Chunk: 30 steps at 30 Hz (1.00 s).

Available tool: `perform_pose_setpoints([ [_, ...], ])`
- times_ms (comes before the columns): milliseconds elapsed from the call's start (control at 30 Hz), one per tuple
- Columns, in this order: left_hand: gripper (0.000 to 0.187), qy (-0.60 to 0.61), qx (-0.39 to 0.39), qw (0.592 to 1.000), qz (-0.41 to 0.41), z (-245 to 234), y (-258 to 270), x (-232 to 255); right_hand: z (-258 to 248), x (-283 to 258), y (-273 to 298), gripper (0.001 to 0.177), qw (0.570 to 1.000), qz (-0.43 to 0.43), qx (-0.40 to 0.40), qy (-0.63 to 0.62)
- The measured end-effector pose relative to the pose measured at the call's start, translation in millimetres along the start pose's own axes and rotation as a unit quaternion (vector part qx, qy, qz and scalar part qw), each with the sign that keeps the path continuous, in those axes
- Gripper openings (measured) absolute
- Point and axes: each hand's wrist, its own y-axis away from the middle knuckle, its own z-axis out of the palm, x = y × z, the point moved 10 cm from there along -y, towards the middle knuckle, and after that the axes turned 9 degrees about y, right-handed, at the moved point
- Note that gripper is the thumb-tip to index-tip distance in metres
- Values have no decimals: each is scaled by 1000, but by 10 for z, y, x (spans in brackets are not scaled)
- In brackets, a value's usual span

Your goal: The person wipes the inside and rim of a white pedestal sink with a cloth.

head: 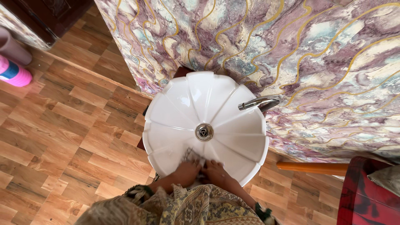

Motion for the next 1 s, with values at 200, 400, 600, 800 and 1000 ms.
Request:
perform_pose_setpoints([
  [200, 71, -67, 207, 976, 25, -385, -836, -513, -355, 556, -578, 47, 983, 91, 152, 51],
  [400, 63, -78, 122, 989, -7, -427, -739, -448, -240, 527, -562, 45, 987, 55, 149, 11],
  [600, 58, 54, 30, 998, -19, -453, 221, 64, -166, -207, 271, 35, 996, -64, 39, 42],
  [800, 55, 65, 63, 994, -58, -129, 116, -255, -35, -129, -126, 40, 996, -42, -34, 67],
  [1000, 72, -5, 210, 974, -79, -232, -503, -446, -13, 298, -663, 66, 986, -37, 110, 121],
])
